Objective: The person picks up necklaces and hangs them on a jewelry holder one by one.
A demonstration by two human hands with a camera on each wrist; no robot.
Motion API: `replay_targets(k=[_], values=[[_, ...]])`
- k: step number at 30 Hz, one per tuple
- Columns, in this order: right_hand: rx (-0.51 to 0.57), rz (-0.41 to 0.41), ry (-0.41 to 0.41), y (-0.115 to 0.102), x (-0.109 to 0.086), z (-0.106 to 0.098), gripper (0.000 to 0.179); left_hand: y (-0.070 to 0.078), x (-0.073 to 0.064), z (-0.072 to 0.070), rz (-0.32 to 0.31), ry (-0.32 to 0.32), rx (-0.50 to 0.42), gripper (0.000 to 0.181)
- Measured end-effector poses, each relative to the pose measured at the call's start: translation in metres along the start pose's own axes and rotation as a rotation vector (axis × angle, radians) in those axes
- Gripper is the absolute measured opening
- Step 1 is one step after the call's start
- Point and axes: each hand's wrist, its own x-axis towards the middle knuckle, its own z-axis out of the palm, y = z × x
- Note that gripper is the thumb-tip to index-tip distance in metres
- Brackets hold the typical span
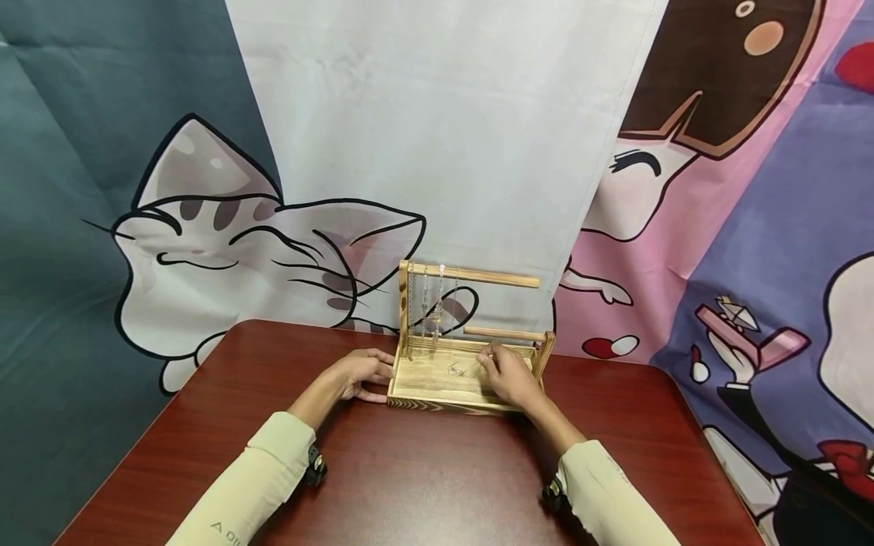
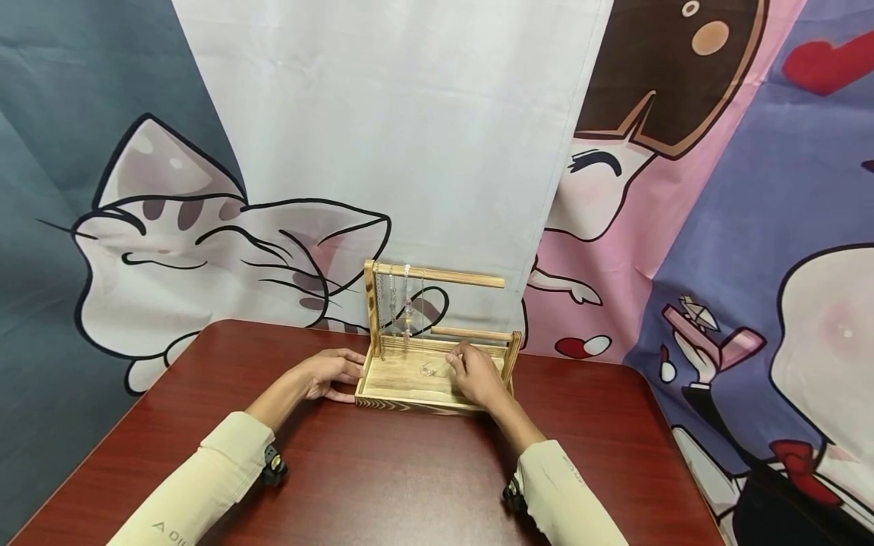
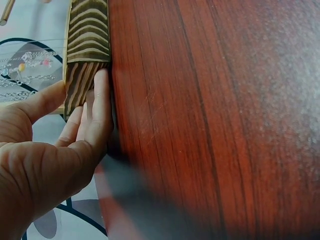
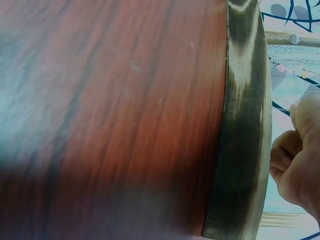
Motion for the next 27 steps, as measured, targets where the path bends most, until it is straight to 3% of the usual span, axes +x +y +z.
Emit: replay_targets(k=[2,7,14,27], values=[[0.010,0.006,-0.006,-0.026,-0.003,-0.016,0.029,0.000,0.000,0.000,0.001,0.002,0.000,0.049],[0.012,0.109,-0.045,-0.055,-0.005,-0.033,0.018,0.000,-0.001,0.000,0.000,0.001,-0.003,0.049],[-0.026,0.065,-0.035,-0.061,-0.008,-0.044,0.012,0.000,-0.001,0.000,-0.001,0.003,-0.005,0.049],[0.108,0.090,-0.090,-0.074,-0.006,-0.062,0.010,0.001,-0.002,0.000,-0.004,0.006,-0.003,0.049]])
